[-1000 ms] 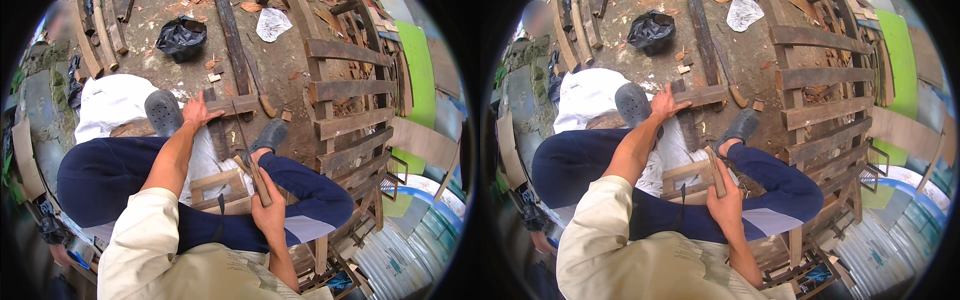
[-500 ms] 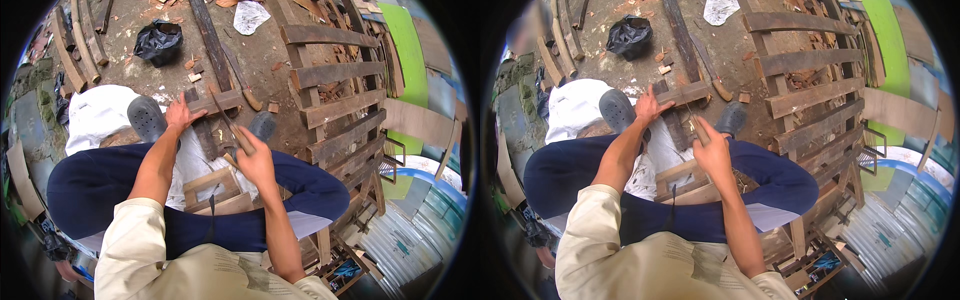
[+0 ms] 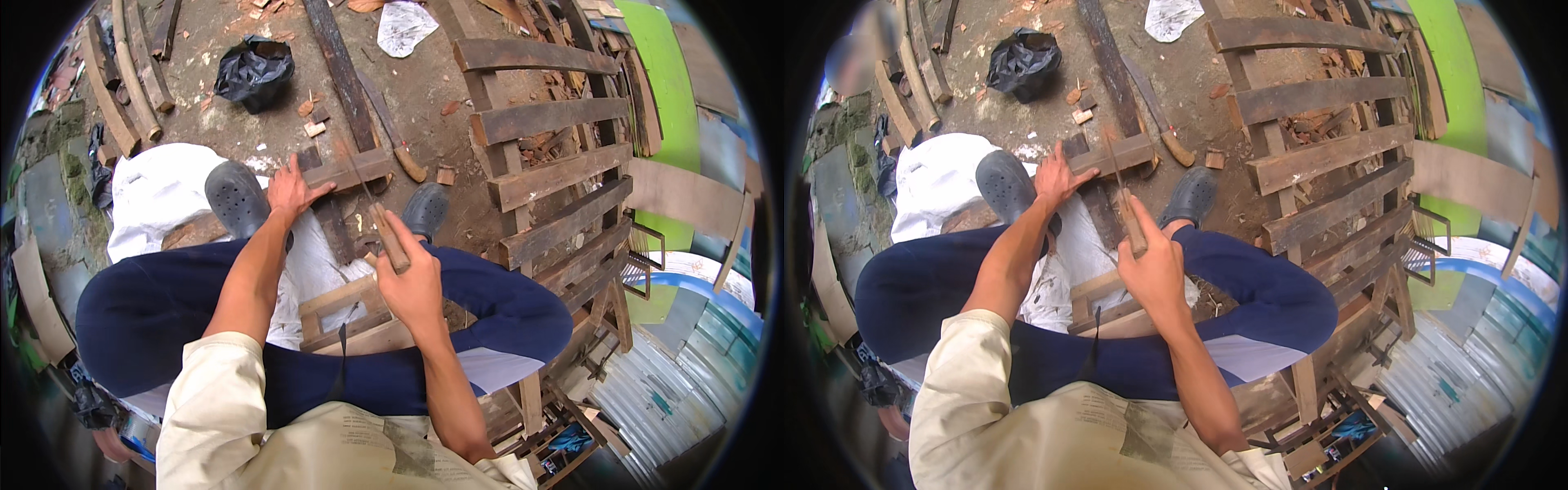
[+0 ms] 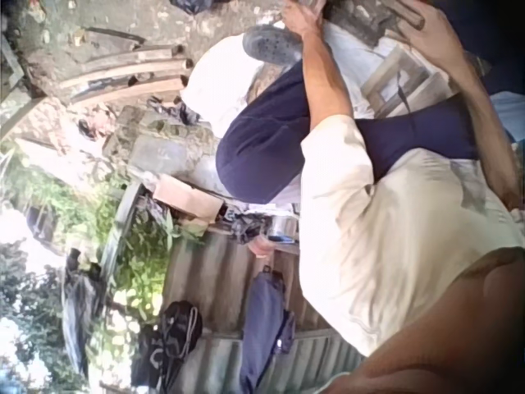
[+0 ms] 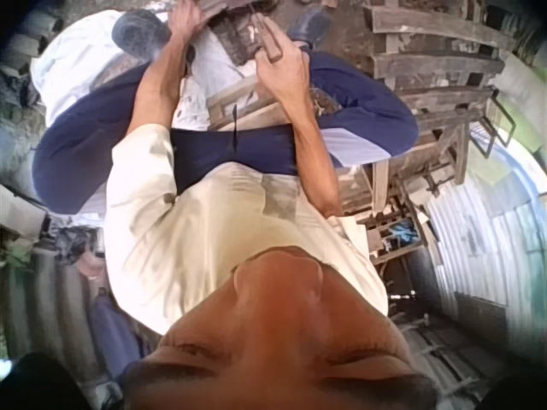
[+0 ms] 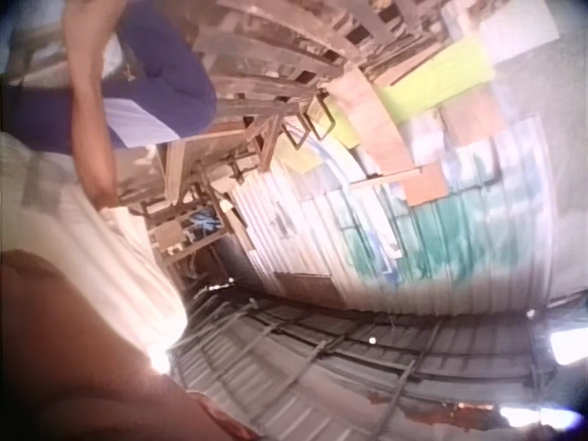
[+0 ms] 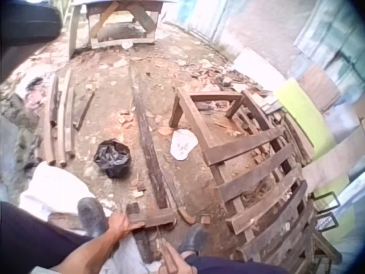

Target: The person sits on the ground and uses a hand saw to cut a wooden plank from a pallet. They position the plank, saw through it, and then place the cut piece aside.

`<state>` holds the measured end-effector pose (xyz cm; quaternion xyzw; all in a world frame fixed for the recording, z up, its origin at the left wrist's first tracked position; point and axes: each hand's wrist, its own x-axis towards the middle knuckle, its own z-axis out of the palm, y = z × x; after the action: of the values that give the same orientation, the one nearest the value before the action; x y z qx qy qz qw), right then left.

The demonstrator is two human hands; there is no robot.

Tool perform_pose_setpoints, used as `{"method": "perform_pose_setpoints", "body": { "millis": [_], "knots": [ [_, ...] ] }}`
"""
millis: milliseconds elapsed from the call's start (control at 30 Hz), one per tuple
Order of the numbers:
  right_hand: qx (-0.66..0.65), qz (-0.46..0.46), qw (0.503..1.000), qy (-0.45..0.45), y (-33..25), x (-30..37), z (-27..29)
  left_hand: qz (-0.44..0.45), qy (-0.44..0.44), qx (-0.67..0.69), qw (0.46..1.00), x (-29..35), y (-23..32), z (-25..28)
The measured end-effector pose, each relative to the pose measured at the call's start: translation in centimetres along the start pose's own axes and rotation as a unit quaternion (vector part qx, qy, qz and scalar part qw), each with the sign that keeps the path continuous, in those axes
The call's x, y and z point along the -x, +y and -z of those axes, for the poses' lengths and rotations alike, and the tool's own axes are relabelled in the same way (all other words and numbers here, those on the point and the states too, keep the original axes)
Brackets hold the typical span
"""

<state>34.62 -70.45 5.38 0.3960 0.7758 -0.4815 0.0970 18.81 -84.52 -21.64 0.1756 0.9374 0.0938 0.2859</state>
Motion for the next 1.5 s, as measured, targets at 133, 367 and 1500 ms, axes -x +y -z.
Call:
{"method": "perform_pose_setpoints", "body": {
  "millis": [133, 367, 1500],
  "knots": [
    [-0.050, 0.019, 0.998, 0.019, 0.5, 2.5, 1.4, -0.016, -0.019, -0.021, 0.999, 1.0, 0.8, 1.5],
    [-0.046, 0.125, 0.991, -0.003, 5.4, 4.7, 1.2, -0.251, 0.057, -0.023, 0.966, -0.5, 0.2, -1.9],
    [-0.046, 0.086, 0.995, -0.022, 2.7, 3.5, 0.5, -0.277, 0.056, -0.041, 0.958, -0.2, 1.3, -2.9]
  ]
}}
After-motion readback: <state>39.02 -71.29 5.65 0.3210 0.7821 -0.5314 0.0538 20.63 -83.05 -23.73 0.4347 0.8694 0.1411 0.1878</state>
